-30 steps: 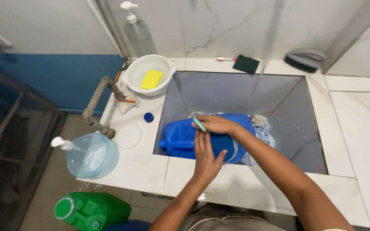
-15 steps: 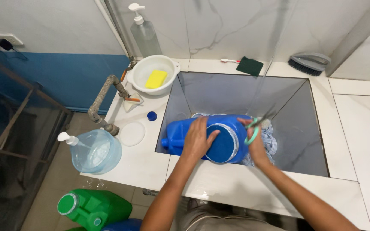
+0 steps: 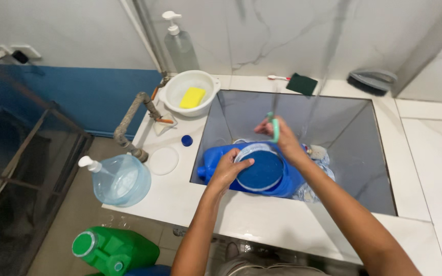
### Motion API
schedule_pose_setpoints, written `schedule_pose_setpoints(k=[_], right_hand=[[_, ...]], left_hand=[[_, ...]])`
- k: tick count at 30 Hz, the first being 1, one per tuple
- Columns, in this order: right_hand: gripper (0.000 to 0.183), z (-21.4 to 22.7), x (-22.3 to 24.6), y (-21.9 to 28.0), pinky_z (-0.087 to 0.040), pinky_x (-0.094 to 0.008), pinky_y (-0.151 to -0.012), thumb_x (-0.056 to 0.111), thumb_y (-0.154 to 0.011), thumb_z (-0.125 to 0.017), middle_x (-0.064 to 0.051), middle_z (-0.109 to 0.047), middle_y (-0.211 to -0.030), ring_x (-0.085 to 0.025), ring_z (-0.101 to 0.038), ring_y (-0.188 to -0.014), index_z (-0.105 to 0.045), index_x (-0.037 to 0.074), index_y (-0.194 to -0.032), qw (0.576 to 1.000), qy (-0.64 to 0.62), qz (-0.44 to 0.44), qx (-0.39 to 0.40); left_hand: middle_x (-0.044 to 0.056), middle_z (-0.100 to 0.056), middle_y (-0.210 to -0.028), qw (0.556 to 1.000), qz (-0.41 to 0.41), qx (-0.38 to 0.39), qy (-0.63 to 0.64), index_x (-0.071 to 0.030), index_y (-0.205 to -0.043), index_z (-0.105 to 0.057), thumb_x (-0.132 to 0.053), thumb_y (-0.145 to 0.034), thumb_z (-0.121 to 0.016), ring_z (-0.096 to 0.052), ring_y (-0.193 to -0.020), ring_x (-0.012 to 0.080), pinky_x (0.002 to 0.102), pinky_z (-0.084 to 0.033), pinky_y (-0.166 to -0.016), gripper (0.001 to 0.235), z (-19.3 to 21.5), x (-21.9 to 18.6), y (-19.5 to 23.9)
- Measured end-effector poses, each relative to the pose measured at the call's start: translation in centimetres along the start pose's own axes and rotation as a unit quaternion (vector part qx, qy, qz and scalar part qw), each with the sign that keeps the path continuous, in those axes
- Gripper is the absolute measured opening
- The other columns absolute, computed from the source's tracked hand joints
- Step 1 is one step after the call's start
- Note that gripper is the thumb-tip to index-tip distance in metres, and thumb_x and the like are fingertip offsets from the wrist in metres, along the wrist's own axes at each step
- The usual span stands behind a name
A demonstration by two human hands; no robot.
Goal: The person cleans a large blue plastic container in a sink. They use scissors to cut a plastic ring from the container's neck, then scrub the lid and the container's interior and exterior with a toothbrush and a sponge. Finally, they rinse the container and its lid under running water.
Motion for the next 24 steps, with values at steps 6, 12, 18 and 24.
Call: schedule_pose_setpoints(k=[6, 12, 18, 24], right_hand=[[0.053, -0.6, 0.1, 6.7, -0.036, -0.020, -0.039, 0.056, -0.097, -0.056, -0.014, -0.069, -0.072, -0.008, -0.048, -0.048, -0.063, 0.003, -0.091, 0.961, -0.191, -0.175, 0.099], [0.057, 0.3, -1.7, 8.9, -0.031, -0.017, -0.035, 0.057, -0.098, -0.056, -0.019, -0.069, -0.069, -0.007, -0.043, -0.043, -0.061, 0.002, -0.086, 0.899, -0.339, -0.259, 0.098], [0.048, 4.2, -1.8, 9.2, -0.027, -0.017, -0.032, 0.048, -0.100, -0.059, -0.014, -0.066, -0.063, -0.004, -0.037, -0.038, -0.062, 0.003, -0.085, 0.937, -0.284, -0.201, 0.010], [0.034, 11.6, 1.5, 8.1, -0.037, -0.023, -0.042, 0.036, -0.101, -0.061, -0.009, -0.066, -0.070, -0.010, -0.053, -0.050, -0.065, 0.003, -0.092, 0.958, -0.151, -0.135, -0.201]], left_hand=[[0.007, -0.073, -0.104, 0.979, -0.115, -0.073, 0.154, 0.000, -0.118, -0.065, -0.013, -0.091, -0.076, -0.068, -0.091, 0.0096, 0.024, -0.057, -0.080, 0.032, 0.1, -4.4, -1.4], [0.007, -0.074, -0.107, 0.969, -0.115, -0.048, 0.213, 0.004, -0.125, -0.066, -0.010, -0.094, -0.072, -0.068, -0.093, 0.0096, 0.024, -0.056, -0.082, 0.035, -5.3, -6.8, -2.6], [0.006, -0.074, -0.105, 0.967, -0.116, -0.005, 0.228, 0.002, -0.124, -0.067, -0.012, -0.094, -0.071, -0.068, -0.092, 0.0100, 0.024, -0.055, -0.081, 0.034, -10.1, -7.0, -4.2], [0.008, -0.076, -0.099, 0.974, -0.227, -0.021, -0.013, 0.002, -0.119, -0.070, -0.016, -0.091, -0.078, -0.065, -0.090, 0.0093, 0.026, -0.054, -0.080, 0.035, -13.6, -7.3, -4.7]])
Point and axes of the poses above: each hand's wrist, its own y-axis away from the middle knuckle, its own z-axis out of the back of the hand, x = y × z, the point moved 7 cm from there along -y, towards the middle knuckle
